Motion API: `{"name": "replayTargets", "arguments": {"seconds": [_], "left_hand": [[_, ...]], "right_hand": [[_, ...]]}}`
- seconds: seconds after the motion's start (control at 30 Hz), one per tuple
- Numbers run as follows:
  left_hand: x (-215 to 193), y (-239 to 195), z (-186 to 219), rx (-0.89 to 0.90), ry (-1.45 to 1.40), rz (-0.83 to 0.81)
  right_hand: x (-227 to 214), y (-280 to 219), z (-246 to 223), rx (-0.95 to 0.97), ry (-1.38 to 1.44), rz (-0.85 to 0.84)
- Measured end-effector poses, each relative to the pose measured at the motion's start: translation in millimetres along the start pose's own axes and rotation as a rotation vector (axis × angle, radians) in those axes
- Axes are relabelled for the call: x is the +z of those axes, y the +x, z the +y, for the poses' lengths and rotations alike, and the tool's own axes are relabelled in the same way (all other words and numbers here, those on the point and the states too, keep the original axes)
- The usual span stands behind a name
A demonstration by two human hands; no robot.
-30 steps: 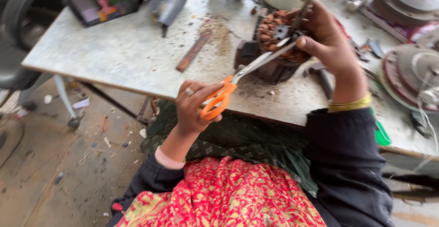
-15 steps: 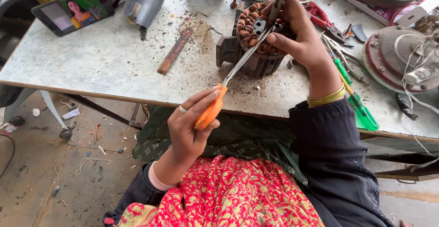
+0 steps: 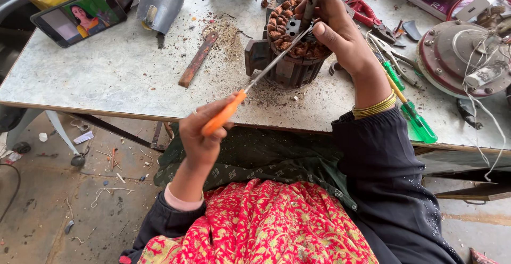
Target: The person uses orange-handled shears to cut and trim copper windings on a motor stator. They repeatedly reposition the stator and use a hammer to tap the shears for leverage while working on the windings.
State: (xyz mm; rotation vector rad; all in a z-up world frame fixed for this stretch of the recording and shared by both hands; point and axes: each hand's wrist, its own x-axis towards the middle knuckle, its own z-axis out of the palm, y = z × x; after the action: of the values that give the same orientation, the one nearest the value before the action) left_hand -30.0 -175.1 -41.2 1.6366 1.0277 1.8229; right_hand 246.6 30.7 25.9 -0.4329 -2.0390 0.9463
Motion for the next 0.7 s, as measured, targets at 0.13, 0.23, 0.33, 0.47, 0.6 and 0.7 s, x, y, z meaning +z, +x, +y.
{"name": "replayTargets", "arguments": {"seconds": [0.13, 0.23, 0.33, 0.47, 0.6, 0.7], "left_hand": [[-21, 10, -11, -0.008, -0.007, -0.038], [-32, 14, -14, -0.017, -0.086, -0.101], [-36, 17, -22, -0.004, -0.174, -0.153], [-42, 23, -41, 0.025, -0.284, -0.184], [-52, 35, -54, -0.020, -0.313, -0.114], [-57, 39, -53, -0.076, -0.353, -0.091]], "right_hand": [[5, 0, 0, 0.013, -0.035, 0.020], [11, -2, -2, 0.035, -0.070, 0.053], [12, -1, -4, 0.061, -0.145, 0.068], [4, -1, -7, 0.002, -0.042, -0.025], [-1, -3, -5, 0.017, -0.026, -0.026], [10, -5, 3, 0.036, -0.166, 0.088]]}}
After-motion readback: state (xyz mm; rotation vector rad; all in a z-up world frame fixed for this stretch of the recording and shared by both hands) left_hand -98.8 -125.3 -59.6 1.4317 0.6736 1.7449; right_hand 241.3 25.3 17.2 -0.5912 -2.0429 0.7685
